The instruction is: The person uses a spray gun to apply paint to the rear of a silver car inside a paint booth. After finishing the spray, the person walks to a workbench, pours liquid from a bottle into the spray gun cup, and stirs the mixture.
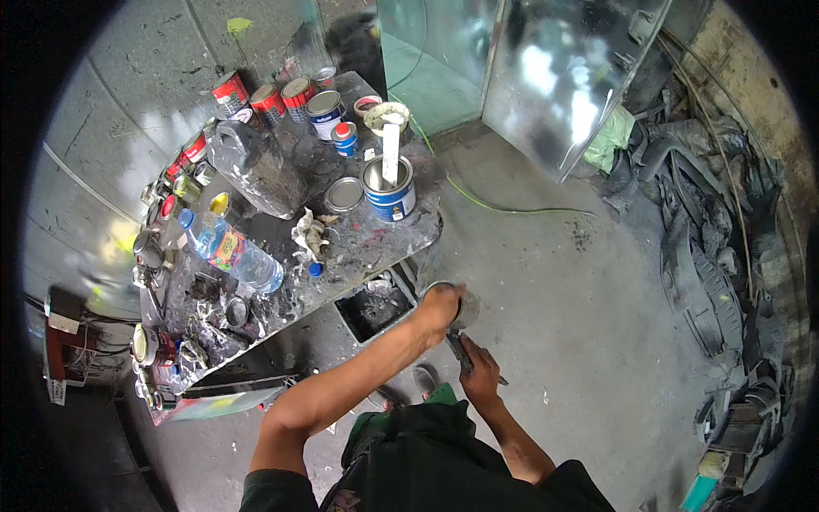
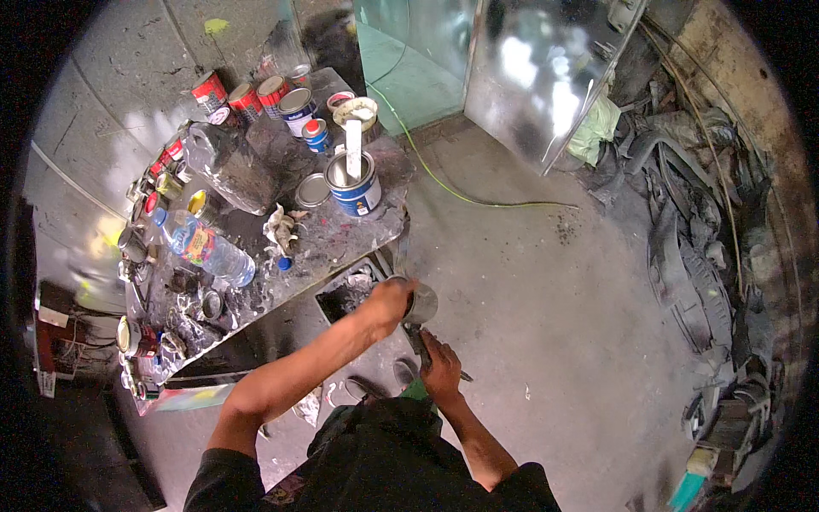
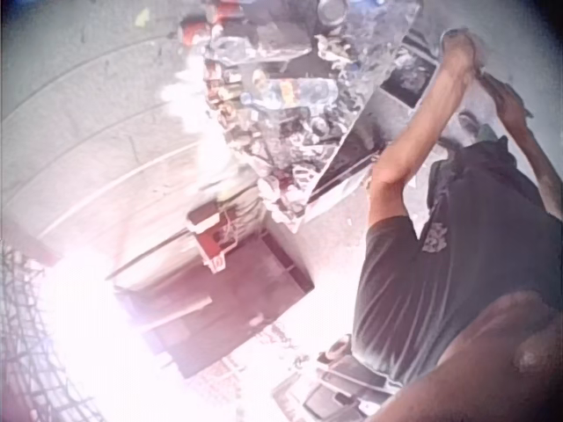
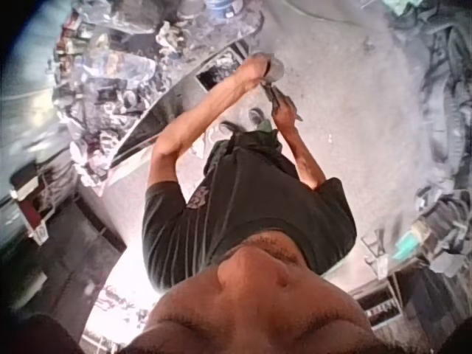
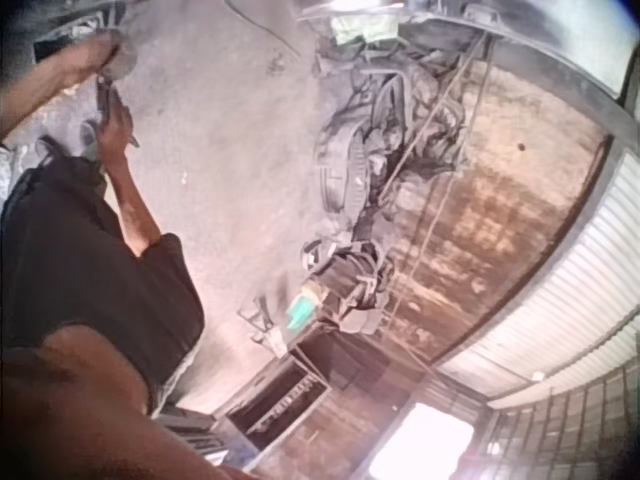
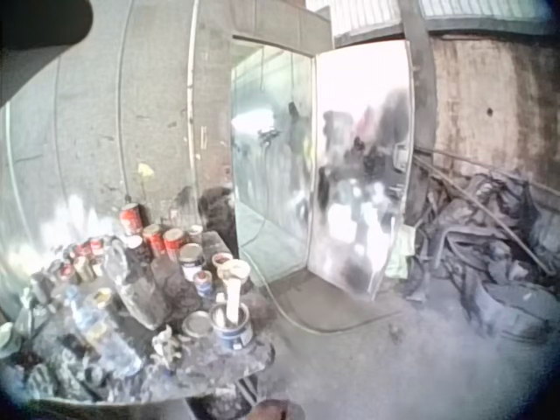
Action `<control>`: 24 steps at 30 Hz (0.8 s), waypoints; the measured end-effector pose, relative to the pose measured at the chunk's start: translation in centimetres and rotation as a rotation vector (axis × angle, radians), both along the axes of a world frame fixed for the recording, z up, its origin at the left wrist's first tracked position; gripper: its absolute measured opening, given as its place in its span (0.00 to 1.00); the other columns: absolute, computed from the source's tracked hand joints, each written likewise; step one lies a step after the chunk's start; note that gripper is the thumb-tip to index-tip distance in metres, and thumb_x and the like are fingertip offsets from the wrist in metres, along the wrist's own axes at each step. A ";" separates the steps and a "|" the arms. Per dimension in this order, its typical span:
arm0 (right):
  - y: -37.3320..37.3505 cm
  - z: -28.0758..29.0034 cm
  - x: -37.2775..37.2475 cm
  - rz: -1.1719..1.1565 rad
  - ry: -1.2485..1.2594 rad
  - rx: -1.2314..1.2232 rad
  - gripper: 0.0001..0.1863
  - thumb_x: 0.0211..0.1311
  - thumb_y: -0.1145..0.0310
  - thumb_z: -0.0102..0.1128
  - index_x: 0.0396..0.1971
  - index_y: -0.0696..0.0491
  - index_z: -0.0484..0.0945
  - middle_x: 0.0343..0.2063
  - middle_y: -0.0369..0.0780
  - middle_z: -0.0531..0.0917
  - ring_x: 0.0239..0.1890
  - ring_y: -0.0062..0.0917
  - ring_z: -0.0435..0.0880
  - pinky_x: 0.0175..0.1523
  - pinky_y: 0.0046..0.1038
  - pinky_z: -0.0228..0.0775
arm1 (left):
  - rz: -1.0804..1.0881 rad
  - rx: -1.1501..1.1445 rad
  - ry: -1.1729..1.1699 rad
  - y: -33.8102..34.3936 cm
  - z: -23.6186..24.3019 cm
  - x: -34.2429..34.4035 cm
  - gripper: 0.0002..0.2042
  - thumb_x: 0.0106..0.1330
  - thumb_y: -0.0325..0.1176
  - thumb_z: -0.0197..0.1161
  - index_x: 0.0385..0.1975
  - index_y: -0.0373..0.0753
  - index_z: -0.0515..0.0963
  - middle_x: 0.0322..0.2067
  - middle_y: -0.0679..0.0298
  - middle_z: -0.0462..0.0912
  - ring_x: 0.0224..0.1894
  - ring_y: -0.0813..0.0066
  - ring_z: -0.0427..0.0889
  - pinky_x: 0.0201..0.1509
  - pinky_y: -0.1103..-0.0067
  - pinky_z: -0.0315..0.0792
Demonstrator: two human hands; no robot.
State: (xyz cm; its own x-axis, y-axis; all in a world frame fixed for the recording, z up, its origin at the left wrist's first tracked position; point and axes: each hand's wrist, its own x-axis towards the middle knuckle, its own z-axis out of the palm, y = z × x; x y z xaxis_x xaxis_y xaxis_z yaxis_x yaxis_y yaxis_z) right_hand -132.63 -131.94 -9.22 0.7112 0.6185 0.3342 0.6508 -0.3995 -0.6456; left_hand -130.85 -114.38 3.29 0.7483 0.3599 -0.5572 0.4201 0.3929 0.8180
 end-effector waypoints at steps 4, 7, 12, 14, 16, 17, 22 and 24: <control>0.1 0.3 2.2 -0.024 0.039 -0.065 0.34 0.39 0.84 0.55 0.55 0.54 0.72 0.46 0.47 0.80 0.44 0.42 0.80 0.49 0.38 0.73 | -0.135 0.417 -0.048 -0.7 -1.8 1.1 0.12 0.66 0.37 0.55 0.31 0.32 0.72 0.22 0.58 0.75 0.28 0.63 0.74 0.37 0.70 0.69; -1.2 2.6 4.0 0.031 0.222 0.034 0.26 0.48 0.81 0.58 0.52 0.54 0.75 0.45 0.47 0.81 0.44 0.42 0.81 0.49 0.35 0.74 | -0.642 1.144 -0.133 -1.6 -0.1 -0.6 0.09 0.65 0.36 0.55 0.32 0.36 0.72 0.26 0.45 0.77 0.38 0.49 0.79 0.42 0.61 0.73; -4.1 5.6 4.6 0.133 0.515 0.055 0.18 0.57 0.72 0.63 0.50 0.56 0.78 0.42 0.44 0.84 0.40 0.27 0.83 0.46 0.27 0.73 | -0.968 1.436 -0.937 4.0 -0.1 -1.0 0.08 0.63 0.34 0.57 0.34 0.35 0.74 0.33 0.52 0.80 0.44 0.56 0.79 0.50 0.66 0.74; -4.8 7.3 4.5 0.110 0.731 -0.013 0.18 0.58 0.71 0.63 0.49 0.56 0.78 0.38 0.41 0.85 0.36 0.21 0.80 0.44 0.25 0.72 | -1.025 1.451 -1.155 5.8 1.3 -0.2 0.08 0.62 0.33 0.56 0.36 0.35 0.76 0.36 0.55 0.80 0.46 0.59 0.78 0.54 0.67 0.72; -5.2 8.5 4.5 0.098 0.851 -0.037 0.18 0.59 0.70 0.64 0.49 0.56 0.78 0.35 0.39 0.85 0.33 0.17 0.77 0.42 0.23 0.71 | -0.781 1.177 -1.033 5.3 2.3 -0.5 0.12 0.67 0.32 0.52 0.45 0.34 0.76 0.44 0.52 0.78 0.51 0.56 0.77 0.60 0.68 0.69; -5.4 8.9 4.5 0.097 0.861 -0.033 0.17 0.59 0.70 0.64 0.49 0.56 0.79 0.34 0.38 0.85 0.32 0.16 0.76 0.41 0.22 0.70 | -0.624 1.056 -0.916 4.4 3.1 -0.9 0.13 0.69 0.32 0.51 0.47 0.33 0.75 0.47 0.51 0.78 0.52 0.56 0.76 0.60 0.68 0.68; -5.3 7.9 4.1 0.144 0.897 0.150 0.11 0.58 0.70 0.65 0.38 0.60 0.81 0.27 0.37 0.85 0.26 0.15 0.77 0.34 0.21 0.71 | -0.252 0.492 -0.723 -0.3 3.2 0.7 0.22 0.76 0.42 0.38 0.57 0.33 0.69 0.56 0.52 0.73 0.60 0.63 0.70 0.66 0.73 0.58; -5.4 8.8 4.4 0.139 0.963 0.147 0.10 0.57 0.70 0.65 0.35 0.61 0.80 0.25 0.37 0.84 0.24 0.15 0.77 0.32 0.22 0.71 | -0.295 0.394 -0.615 -0.5 3.1 2.5 0.28 0.75 0.50 0.34 0.58 0.32 0.68 0.55 0.54 0.74 0.60 0.66 0.69 0.67 0.74 0.55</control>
State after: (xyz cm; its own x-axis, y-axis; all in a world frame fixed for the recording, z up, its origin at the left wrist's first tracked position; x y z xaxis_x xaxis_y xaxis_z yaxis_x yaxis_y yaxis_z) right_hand -128.20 -137.32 -0.40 0.6437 0.7162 -0.2696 -0.1444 -0.2323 -0.9619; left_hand -128.35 -114.89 6.43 0.9762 0.1836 0.1157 -0.1118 -0.0319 0.9932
